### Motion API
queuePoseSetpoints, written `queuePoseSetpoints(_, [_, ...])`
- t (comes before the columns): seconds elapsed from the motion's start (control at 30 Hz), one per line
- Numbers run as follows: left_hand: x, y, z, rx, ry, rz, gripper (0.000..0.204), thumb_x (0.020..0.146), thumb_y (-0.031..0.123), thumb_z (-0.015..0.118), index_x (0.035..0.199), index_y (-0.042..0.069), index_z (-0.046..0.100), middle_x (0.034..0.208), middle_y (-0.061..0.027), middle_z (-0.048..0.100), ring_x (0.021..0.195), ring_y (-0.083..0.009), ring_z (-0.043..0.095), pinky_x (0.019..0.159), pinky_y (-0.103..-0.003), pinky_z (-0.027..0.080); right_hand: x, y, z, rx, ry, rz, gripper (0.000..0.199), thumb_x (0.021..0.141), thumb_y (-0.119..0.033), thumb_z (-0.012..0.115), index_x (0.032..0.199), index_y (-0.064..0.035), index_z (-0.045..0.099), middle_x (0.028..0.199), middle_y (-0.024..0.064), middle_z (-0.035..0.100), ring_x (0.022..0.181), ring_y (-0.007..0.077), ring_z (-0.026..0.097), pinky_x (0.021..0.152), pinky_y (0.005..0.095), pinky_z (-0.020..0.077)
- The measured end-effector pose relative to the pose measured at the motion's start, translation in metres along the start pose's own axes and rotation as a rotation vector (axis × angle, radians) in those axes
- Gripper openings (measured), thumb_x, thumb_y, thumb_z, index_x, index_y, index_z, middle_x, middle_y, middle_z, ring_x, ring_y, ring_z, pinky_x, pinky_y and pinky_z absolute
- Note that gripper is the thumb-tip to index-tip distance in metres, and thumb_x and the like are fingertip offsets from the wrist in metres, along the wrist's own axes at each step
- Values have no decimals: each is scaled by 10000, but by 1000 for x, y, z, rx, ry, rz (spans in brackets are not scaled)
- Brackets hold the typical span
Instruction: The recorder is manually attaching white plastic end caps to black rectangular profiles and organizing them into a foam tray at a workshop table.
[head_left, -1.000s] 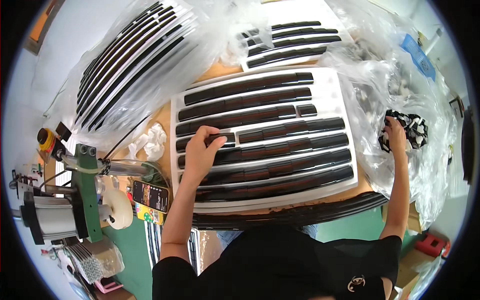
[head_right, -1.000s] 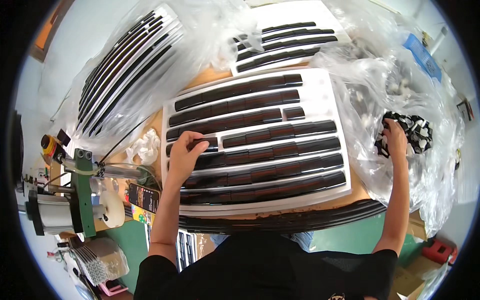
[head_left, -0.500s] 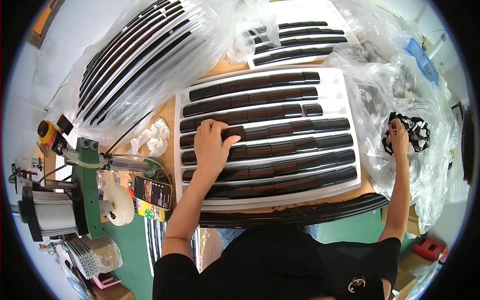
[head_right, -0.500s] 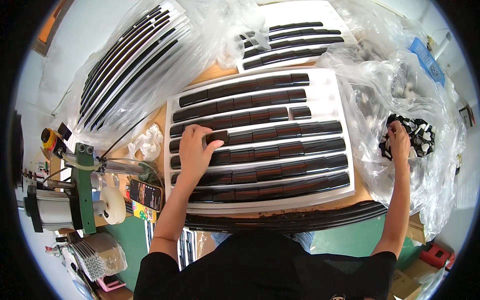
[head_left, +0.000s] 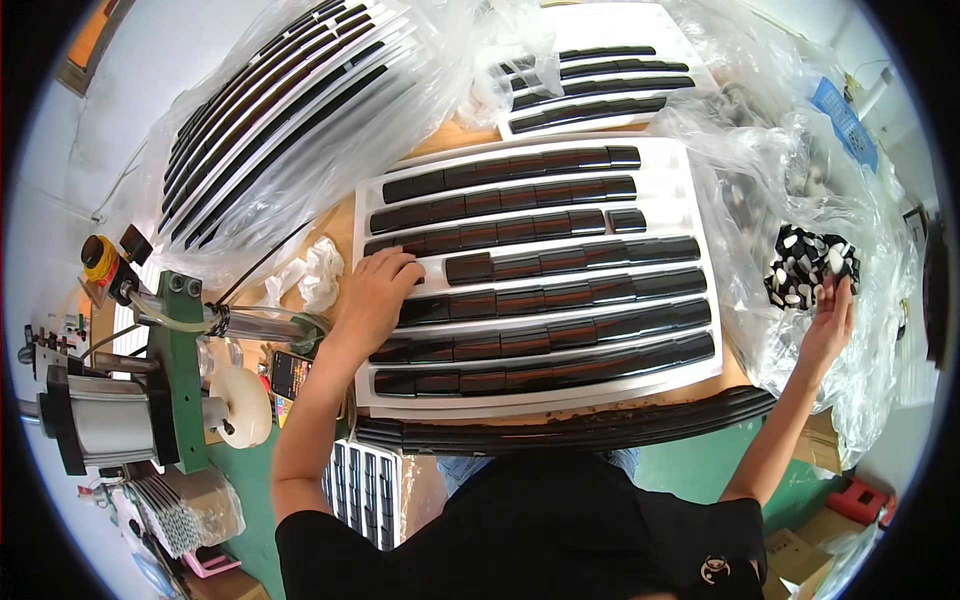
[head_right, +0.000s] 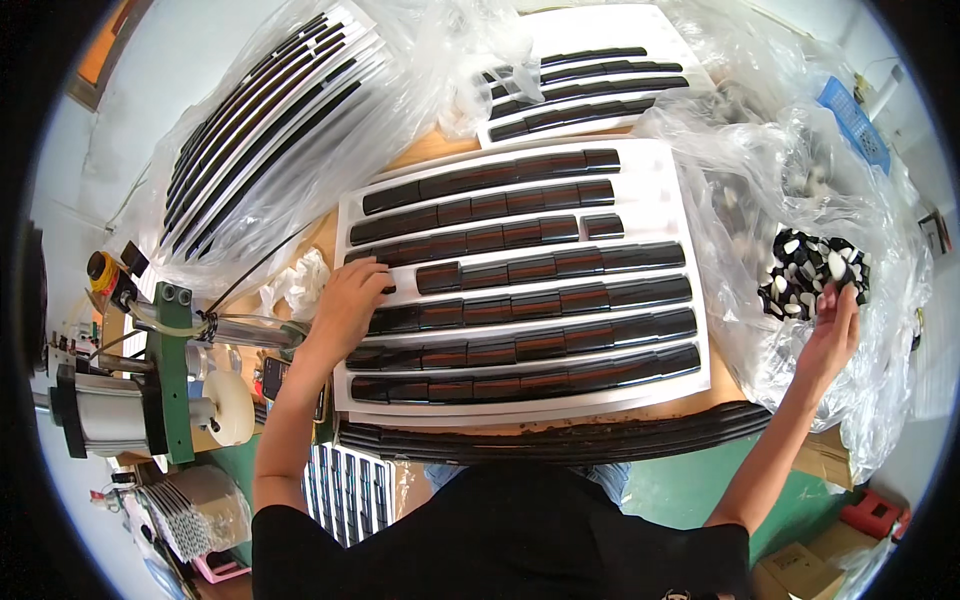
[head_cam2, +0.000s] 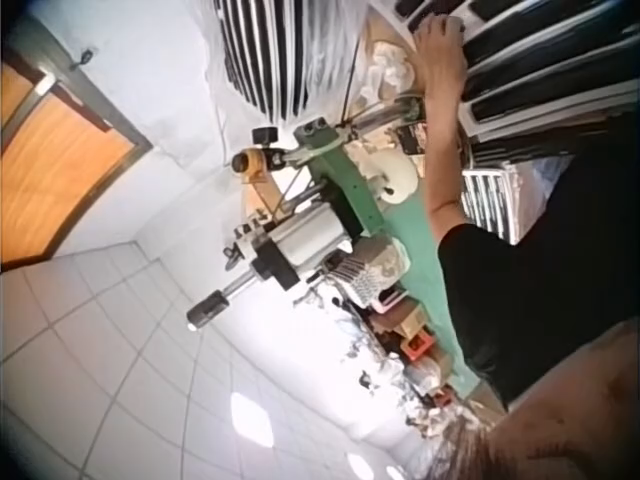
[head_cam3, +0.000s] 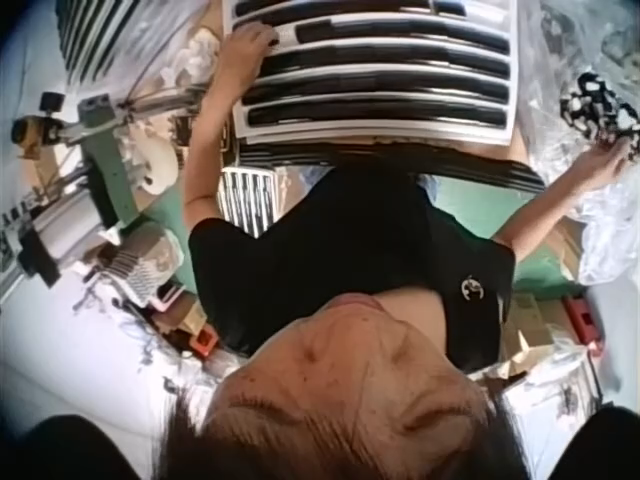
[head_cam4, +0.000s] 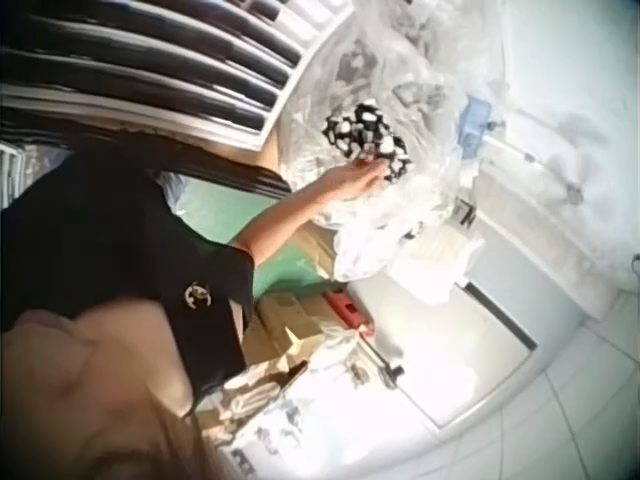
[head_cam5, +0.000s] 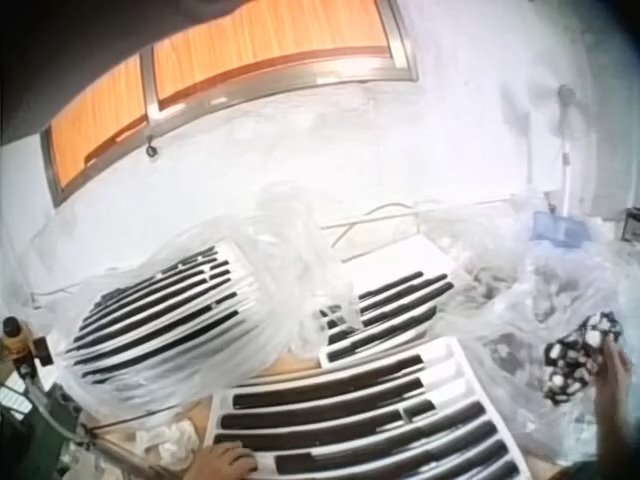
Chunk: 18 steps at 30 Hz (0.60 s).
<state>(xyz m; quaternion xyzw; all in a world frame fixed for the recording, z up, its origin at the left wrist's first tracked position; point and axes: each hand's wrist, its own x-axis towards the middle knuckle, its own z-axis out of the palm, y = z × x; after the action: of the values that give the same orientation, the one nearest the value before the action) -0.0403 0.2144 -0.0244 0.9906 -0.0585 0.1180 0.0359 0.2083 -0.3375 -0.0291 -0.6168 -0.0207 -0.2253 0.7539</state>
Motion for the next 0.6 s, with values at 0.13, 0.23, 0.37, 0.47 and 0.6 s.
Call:
queuePoseSetpoints(0.13, [7, 33, -9, -632, 189, -402, 357, 774, 33, 637, 1112, 49, 523, 1031, -93, 578, 967, -237, 559, 854, -348, 453, -76, -33, 44, 266, -114, 168, 337, 898, -163, 566, 1165, 37, 518, 932, 79, 617, 795, 93, 573, 726, 196, 476])
queuePoseSetpoints(0.23, [14, 82, -7, -1583, 423, -569, 355, 839, 76, 628, 1168, 44, 500, 992, -67, 582, 979, -174, 570, 869, -292, 454, -150, -47, 95, 224, -396, 346, 451, 866, -168, 602, 1246, 20, 451, 975, 62, 595, 766, 94, 562, 725, 202, 463])
queuePoseSetpoints(0.37, [32, 140, 7, -2184, 510, -629, 306, 871, 129, 604, 1144, 78, 474, 1014, -82, 580, 926, -188, 581, 800, -308, 482, -216, -51, 162, 361, -590, 541, 347, 853, -124, 621, 1149, 17, 508, 888, 97, 629, 779, 177, 649, 741, 300, 541])
queuePoseSetpoints(0.47, [33, 160, 12, -2144, 496, -693, 303, 869, 158, 617, 1107, 106, 437, 1020, -95, 582, 798, -131, 552, 643, -246, 461, -226, -58, 178, 360, -589, 604, 308, 853, -104, 625, 1116, 14, 520, 932, 100, 631, 818, 166, 641, 774, 294, 537])
queuePoseSetpoints(0.6, [33, 172, 11, -2132, 450, -616, 327, 861, 133, 625, 1094, 97, 398, 1011, -119, 580, 696, -121, 543, 559, -219, 444, -228, -51, 171, 273, -655, 527, 294, 847, -50, 619, 1118, 15, 525, 966, 81, 627, 861, 133, 613, 788, 281, 523])
